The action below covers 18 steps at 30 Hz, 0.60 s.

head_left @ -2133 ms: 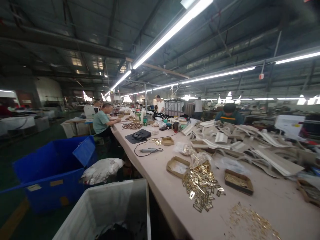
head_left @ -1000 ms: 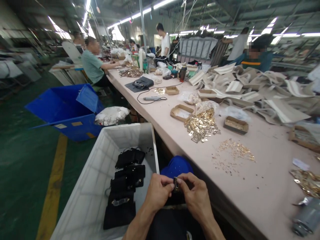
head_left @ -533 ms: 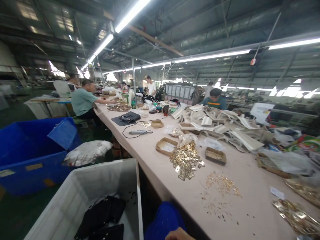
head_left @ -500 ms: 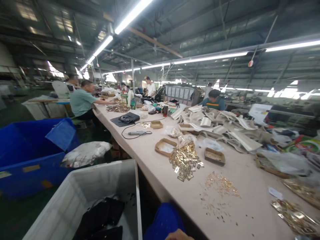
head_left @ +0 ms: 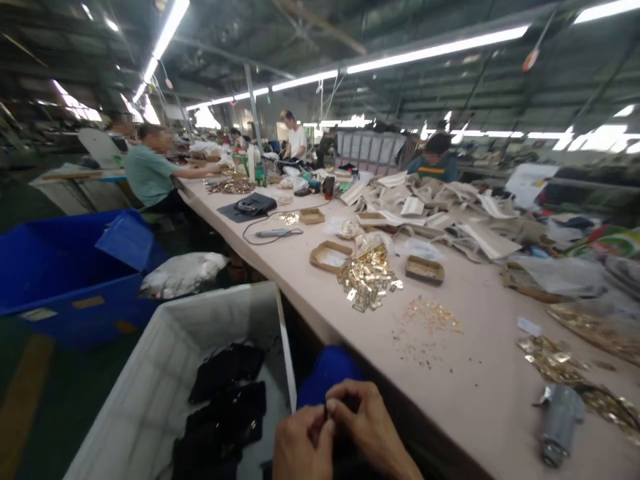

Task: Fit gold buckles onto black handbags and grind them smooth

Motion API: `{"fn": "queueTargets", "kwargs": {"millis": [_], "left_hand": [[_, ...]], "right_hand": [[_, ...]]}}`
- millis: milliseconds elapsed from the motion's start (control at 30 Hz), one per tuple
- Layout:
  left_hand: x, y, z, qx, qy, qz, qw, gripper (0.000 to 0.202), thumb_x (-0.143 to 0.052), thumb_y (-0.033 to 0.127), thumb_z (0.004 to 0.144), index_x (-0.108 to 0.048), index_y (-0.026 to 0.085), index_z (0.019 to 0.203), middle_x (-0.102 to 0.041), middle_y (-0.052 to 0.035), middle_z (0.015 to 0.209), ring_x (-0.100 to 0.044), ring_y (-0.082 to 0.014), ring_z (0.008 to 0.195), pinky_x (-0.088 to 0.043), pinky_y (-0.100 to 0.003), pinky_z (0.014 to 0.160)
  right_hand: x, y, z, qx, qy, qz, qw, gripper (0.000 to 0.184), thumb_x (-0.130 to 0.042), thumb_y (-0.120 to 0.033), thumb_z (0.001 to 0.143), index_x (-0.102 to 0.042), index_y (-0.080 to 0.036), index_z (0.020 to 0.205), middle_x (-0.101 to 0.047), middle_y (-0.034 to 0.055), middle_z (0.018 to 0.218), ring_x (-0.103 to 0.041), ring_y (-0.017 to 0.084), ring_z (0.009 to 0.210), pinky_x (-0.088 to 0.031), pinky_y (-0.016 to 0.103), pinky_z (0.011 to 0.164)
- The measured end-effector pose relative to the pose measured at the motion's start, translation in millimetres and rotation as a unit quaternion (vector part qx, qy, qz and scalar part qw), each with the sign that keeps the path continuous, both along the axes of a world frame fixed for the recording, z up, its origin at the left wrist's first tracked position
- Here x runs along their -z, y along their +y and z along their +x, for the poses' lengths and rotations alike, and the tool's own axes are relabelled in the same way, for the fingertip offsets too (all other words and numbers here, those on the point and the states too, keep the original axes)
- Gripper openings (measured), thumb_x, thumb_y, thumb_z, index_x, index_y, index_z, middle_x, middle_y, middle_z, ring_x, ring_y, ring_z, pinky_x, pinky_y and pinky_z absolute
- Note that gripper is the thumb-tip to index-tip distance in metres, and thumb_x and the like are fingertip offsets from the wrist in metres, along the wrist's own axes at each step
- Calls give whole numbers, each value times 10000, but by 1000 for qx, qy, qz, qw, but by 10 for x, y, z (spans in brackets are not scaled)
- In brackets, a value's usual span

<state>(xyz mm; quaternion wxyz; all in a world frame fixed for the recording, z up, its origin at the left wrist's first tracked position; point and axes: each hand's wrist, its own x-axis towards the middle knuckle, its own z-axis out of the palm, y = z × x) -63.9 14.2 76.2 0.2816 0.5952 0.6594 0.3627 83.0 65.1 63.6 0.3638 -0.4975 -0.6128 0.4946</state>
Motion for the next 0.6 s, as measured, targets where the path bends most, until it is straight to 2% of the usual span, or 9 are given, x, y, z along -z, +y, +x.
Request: {"fn": "queueTargets", "kwargs": {"millis": [67,167,367,467,600], "left_hand": [[76,-76,109,-32,102,56,993,188,-591,233,904,-717,202,768,-693,-65,686,-643,-220,623,-417,-308,578],[142,-158,254,-71,170,123,975,222,-526,168,947,-708,185,821,-679,-73,690,-643,-210,603,-409,-315,583],[160,-190,366,-100,189,135,968,210,-529,116,947,-728,168,903,-687,-73,718,-655,-212,601,-423,-320,583],[164,-189,377,-102,178,147,968,198,-538,108,943,-730,157,934,-683,-68,723,-662,-216,622,-434,-318,592],[147,-205,406,-94,164,148,971,183,-549,120,949,-724,167,925,-677,-56,715,-658,-211,620,-431,-314,590]], "right_hand": [[-121,14,11,-35,27,-23,999,290,-722,-449,853,-789,-168,865,-759,73,822,-695,261,818,-535,356,784],[-160,52,24,-51,45,-32,997,273,-722,-435,872,-781,-169,865,-756,60,841,-680,233,810,-516,327,766],[-107,96,110,-87,67,-34,993,212,-729,-376,894,-791,-177,853,-743,40,848,-662,202,828,-510,300,786],[-106,195,215,-155,107,-56,980,257,-722,-411,908,-804,-172,954,-719,41,887,-653,187,831,-525,290,771],[-105,338,328,-252,153,-116,949,364,-779,-468,857,-799,-163,1054,-712,59,974,-663,174,782,-554,297,740]]}}
